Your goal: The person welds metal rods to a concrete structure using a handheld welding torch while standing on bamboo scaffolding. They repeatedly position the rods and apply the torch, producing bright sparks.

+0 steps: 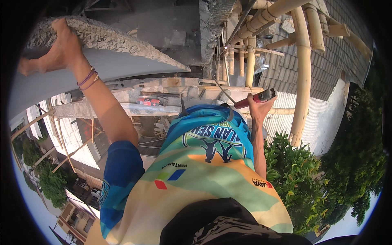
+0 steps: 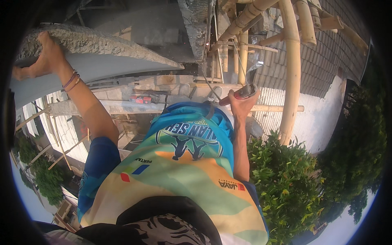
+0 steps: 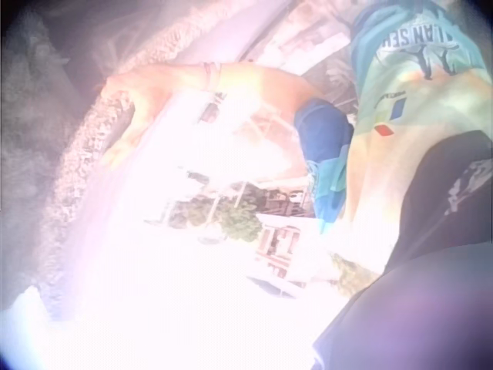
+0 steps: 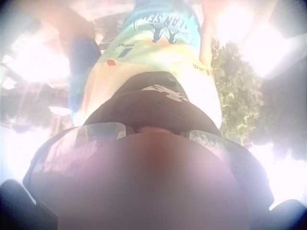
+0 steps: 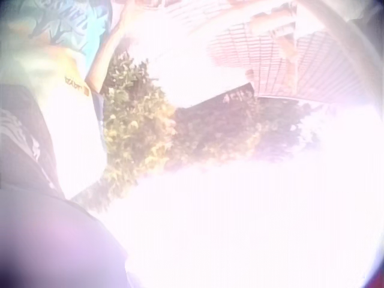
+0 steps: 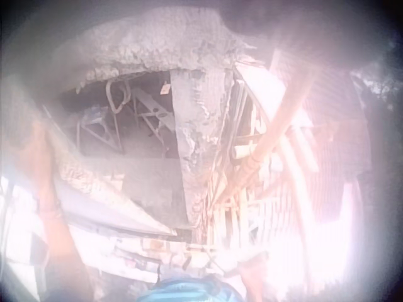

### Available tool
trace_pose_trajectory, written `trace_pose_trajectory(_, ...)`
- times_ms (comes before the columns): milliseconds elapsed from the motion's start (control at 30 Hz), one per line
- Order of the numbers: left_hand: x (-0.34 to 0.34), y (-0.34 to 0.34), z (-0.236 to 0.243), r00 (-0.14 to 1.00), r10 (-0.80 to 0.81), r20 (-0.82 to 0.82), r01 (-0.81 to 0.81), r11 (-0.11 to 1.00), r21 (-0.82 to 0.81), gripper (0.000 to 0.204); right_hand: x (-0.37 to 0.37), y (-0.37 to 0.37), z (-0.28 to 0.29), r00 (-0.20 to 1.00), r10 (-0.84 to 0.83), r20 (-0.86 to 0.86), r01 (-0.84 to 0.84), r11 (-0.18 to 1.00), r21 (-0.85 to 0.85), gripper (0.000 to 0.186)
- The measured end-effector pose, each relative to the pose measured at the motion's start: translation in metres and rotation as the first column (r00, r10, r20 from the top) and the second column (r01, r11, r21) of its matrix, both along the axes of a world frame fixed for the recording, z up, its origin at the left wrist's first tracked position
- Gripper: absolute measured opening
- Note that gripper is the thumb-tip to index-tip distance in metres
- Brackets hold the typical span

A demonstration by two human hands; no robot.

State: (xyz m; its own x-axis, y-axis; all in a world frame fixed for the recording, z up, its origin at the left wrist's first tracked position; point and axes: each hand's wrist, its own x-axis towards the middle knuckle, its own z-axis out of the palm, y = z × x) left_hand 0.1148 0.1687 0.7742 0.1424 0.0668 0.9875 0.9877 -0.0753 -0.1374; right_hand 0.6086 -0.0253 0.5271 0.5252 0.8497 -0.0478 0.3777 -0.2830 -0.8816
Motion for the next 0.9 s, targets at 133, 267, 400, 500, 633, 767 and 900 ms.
trace_pose_trajectory(133, -0.01, 0.001, -0.006, 0.982, 0.188, 0.009, -0.188, 0.982, 0.033, 0.097, 0.05, 0.019, 0.02, 0.978, 0.186, 0.092, -0.182, 0.982, -0.05, 0.066)
trace_pose_trajectory(267, -0.009, 0.003, -0.005, 0.941, 0.265, 0.21, -0.266, 0.964, -0.023, 0.102, 0.094, 0.052, 0.037, 0.904, 0.419, -0.08, -0.427, 0.892, -0.15, 0.062)
trace_pose_trajectory(400, 0.019, 0.003, 0.004, 0.922, 0.245, 0.301, -0.236, 0.97, -0.066, 0.107, 0.123, 0.098, 0.043, 0.828, 0.554, -0.084, -0.559, 0.807, -0.19, 0.061)
trace_pose_trajectory(500, 0.057, 0.003, 0.01, 0.896, 0.312, 0.317, -0.285, 0.95, -0.128, 0.114, 0.137, 0.138, 0.044, 0.764, 0.641, -0.073, -0.643, 0.748, -0.167, 0.061)
trace_pose_trajectory(633, 0.106, 0.007, -0.008, 0.763, -0.101, 0.639, 0.104, 0.994, 0.032, 0.093, 0.141, 0.184, 0.043, 0.664, 0.728, -0.174, -0.748, 0.644, -0.158, 0.059)
trace_pose_trajectory(767, 0.118, 0.01, -0.004, 0.707, -0.121, 0.696, 0.146, 0.989, 0.024, 0.096, 0.135, 0.215, 0.041, 0.589, 0.785, -0.192, -0.805, 0.55, -0.224, 0.059)
trace_pose_trajectory(900, 0.109, 0.011, 0.0, 0.751, -0.046, 0.658, 0.082, 0.996, -0.025, 0.099, 0.128, 0.232, 0.04, 0.546, 0.799, -0.253, -0.837, 0.505, -0.21, 0.058)
